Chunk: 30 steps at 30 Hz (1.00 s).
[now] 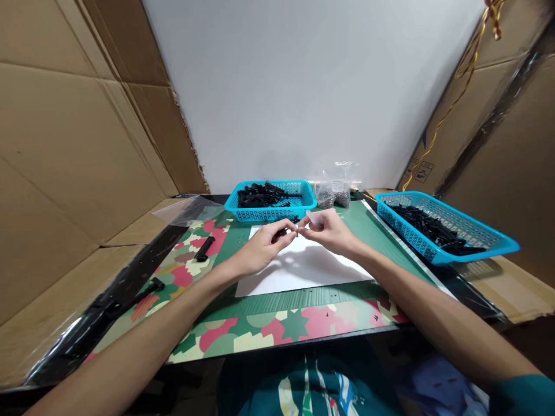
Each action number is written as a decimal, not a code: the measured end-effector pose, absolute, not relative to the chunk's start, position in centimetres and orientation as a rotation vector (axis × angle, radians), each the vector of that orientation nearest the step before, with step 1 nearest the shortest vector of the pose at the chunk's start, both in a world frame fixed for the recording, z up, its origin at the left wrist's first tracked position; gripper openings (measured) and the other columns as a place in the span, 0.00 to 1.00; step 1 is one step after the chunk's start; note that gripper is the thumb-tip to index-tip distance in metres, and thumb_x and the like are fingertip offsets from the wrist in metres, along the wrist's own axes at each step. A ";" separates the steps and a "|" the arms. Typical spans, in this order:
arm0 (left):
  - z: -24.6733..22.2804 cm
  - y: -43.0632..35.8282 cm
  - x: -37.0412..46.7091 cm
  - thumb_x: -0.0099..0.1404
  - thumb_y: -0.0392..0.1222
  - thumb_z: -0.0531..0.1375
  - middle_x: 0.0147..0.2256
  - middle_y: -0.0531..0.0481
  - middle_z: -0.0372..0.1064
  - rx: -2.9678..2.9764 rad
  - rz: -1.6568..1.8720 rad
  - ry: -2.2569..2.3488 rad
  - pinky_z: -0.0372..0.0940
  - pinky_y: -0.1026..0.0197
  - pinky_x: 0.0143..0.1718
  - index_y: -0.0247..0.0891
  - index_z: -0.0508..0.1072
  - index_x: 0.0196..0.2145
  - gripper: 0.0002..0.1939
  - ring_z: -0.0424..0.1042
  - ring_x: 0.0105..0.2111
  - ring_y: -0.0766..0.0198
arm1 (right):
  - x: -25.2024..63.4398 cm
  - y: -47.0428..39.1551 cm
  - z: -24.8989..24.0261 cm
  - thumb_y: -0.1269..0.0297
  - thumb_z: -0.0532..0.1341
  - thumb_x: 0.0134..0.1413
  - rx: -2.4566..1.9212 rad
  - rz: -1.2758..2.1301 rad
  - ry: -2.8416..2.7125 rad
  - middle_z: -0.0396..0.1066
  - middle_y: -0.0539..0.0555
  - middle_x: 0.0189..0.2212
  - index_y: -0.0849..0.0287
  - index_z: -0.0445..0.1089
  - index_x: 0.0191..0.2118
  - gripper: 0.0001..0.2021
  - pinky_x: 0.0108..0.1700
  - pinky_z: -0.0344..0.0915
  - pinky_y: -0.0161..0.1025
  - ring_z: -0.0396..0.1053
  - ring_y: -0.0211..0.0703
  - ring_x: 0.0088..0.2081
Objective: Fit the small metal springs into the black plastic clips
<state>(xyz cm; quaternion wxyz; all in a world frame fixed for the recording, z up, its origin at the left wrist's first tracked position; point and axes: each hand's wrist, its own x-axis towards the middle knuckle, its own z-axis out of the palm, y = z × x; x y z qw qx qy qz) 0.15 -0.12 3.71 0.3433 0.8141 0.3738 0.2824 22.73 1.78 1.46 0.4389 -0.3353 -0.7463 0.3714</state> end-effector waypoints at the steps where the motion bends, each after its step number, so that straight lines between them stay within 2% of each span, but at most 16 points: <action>1: 3.8 -0.2 0.2 0.77 0.55 0.55 0.33 0.54 0.61 2.076 0.753 0.969 0.54 0.60 0.36 0.42 0.73 0.51 0.17 0.58 0.33 0.62 | 22.7 1.8 1.5 0.45 0.71 0.55 -0.839 0.875 -1.820 0.47 0.42 0.20 0.63 0.77 0.32 0.22 0.27 0.41 0.36 0.44 0.33 0.24; 5: 3.9 -0.4 0.1 0.77 0.51 0.51 0.30 0.56 0.54 1.775 0.807 0.901 0.54 0.59 0.35 0.45 0.64 0.64 0.22 0.55 0.30 0.62 | 22.1 1.5 1.7 0.45 0.70 0.56 -0.835 0.684 -1.674 0.49 0.43 0.19 0.61 0.74 0.29 0.21 0.27 0.45 0.37 0.46 0.34 0.24; 8: 3.7 -0.1 0.1 0.75 0.51 0.53 0.33 0.54 0.59 1.683 0.853 0.798 0.61 0.58 0.40 0.43 0.66 0.66 0.25 0.60 0.34 0.61 | 21.6 0.9 1.8 0.51 0.68 0.59 -0.841 0.544 -1.653 0.50 0.43 0.19 0.60 0.74 0.30 0.17 0.28 0.48 0.37 0.47 0.34 0.24; 11: 3.5 0.0 0.2 0.75 0.52 0.56 0.40 0.47 0.68 1.728 0.893 0.735 0.64 0.54 0.49 0.40 0.68 0.68 0.28 0.66 0.41 0.59 | 21.2 0.3 1.9 0.56 0.66 0.61 -0.844 0.409 -1.675 0.54 0.45 0.19 0.60 0.76 0.31 0.13 0.28 0.50 0.37 0.50 0.35 0.24; 14: 3.1 0.1 0.3 0.71 0.51 0.63 0.52 0.41 0.73 1.802 0.950 0.776 0.66 0.53 0.54 0.41 0.65 0.71 0.35 0.69 0.52 0.54 | 21.2 0.1 1.6 0.58 0.65 0.62 -0.857 0.291 -1.684 0.63 0.47 0.19 0.59 0.77 0.32 0.11 0.28 0.53 0.37 0.56 0.36 0.23; 17: 2.7 0.3 0.4 0.68 0.51 0.67 0.66 0.38 0.67 1.827 1.005 0.804 0.66 0.50 0.59 0.43 0.62 0.73 0.40 0.66 0.63 0.47 | 21.4 0.1 1.0 0.58 0.65 0.61 -0.852 0.169 -1.718 0.71 0.50 0.22 0.58 0.79 0.35 0.09 0.28 0.57 0.36 0.61 0.36 0.22; 20: 2.6 0.3 0.5 0.68 0.53 0.68 0.72 0.36 0.59 1.819 1.050 0.773 0.66 0.45 0.63 0.41 0.63 0.73 0.40 0.64 0.67 0.42 | 21.7 0.1 0.5 0.62 0.64 0.63 -0.760 0.039 -1.810 0.76 0.52 0.25 0.56 0.80 0.38 0.08 0.29 0.60 0.36 0.64 0.36 0.22; 22: 2.8 0.2 0.5 0.67 0.53 0.69 0.72 0.35 0.59 1.808 1.075 0.752 0.64 0.42 0.66 0.39 0.65 0.71 0.40 0.64 0.68 0.41 | 21.7 0.0 0.2 0.64 0.62 0.64 -0.683 -0.043 -1.846 0.76 0.52 0.23 0.57 0.80 0.39 0.08 0.29 0.60 0.36 0.64 0.36 0.21; 25: 3.4 -0.1 0.6 0.66 0.52 0.71 0.68 0.34 0.66 1.809 1.084 0.746 0.61 0.39 0.68 0.37 0.71 0.67 0.36 0.67 0.66 0.41 | 21.6 -0.1 0.2 0.63 0.60 0.67 -0.679 -0.126 -1.851 0.72 0.51 0.19 0.58 0.81 0.39 0.11 0.28 0.59 0.37 0.62 0.37 0.20; 30: 4.0 -0.5 0.8 0.62 0.52 0.74 0.61 0.35 0.74 1.829 1.090 0.723 0.64 0.37 0.66 0.37 0.78 0.61 0.33 0.71 0.63 0.40 | 21.6 -0.2 0.3 0.61 0.61 0.68 -0.737 -0.132 -1.869 0.69 0.50 0.18 0.57 0.81 0.38 0.12 0.28 0.59 0.37 0.62 0.37 0.19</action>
